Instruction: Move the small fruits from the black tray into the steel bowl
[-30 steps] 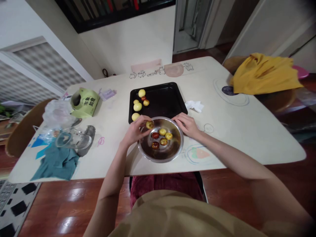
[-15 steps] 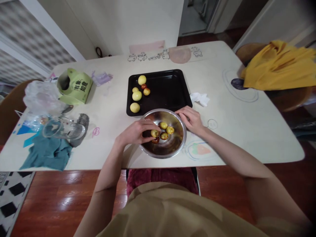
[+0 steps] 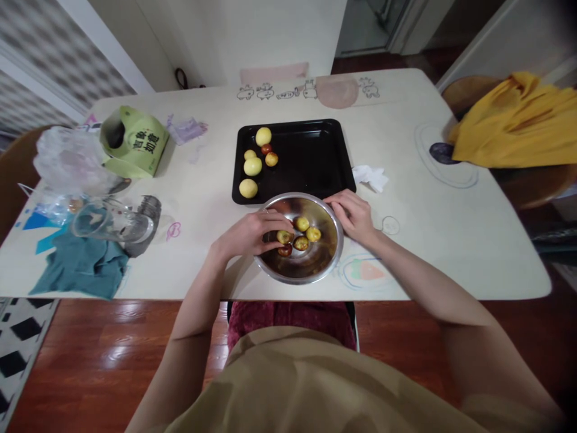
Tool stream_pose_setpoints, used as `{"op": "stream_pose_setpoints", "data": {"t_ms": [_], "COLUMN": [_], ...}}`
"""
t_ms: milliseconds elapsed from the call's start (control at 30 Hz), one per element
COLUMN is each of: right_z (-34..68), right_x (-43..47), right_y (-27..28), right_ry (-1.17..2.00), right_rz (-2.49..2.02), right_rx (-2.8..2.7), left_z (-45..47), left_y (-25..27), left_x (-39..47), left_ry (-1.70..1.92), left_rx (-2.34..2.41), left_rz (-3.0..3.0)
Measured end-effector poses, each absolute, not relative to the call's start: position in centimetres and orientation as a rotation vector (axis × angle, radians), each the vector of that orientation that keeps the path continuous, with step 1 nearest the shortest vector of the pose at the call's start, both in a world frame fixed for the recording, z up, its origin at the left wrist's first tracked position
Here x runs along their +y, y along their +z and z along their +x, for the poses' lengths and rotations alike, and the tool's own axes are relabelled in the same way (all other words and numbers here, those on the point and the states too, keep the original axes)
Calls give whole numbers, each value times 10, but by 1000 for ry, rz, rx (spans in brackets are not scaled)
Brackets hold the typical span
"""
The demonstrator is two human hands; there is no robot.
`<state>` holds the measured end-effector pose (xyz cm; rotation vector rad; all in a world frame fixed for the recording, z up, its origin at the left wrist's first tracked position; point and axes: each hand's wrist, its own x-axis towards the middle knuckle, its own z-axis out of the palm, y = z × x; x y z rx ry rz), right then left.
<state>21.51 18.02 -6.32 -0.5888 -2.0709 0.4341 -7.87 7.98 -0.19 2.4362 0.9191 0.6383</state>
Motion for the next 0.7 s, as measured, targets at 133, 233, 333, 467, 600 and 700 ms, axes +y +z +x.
{"op": "stream_pose_setpoints", "data": {"t_ms": [133,233,333,467,600,700], "right_z": [215,215,216,216,216,216], "right_x": [180,180,180,180,180,180], "right_y": [-63,-63,-63,-63,-65,-65], "right_ry": [430,428,437,469,484,476], "right_rz": [-596,-591,-603,-635,-637,-633], "right_rx": [-2079,-2080,-2085,-2086,-2075,-2075], "left_z": [-79,-79,-79,-80,-80,-82], "left_y": [-2,-1,0,0,-1,-2], "left_x": [79,78,78,78,79,80], "left_ry": [621,616,610,621,617,598], "left_rx": [949,957,959,955,957,946], "left_rz": [2428,2418,2407,2384,2371,2378]}}
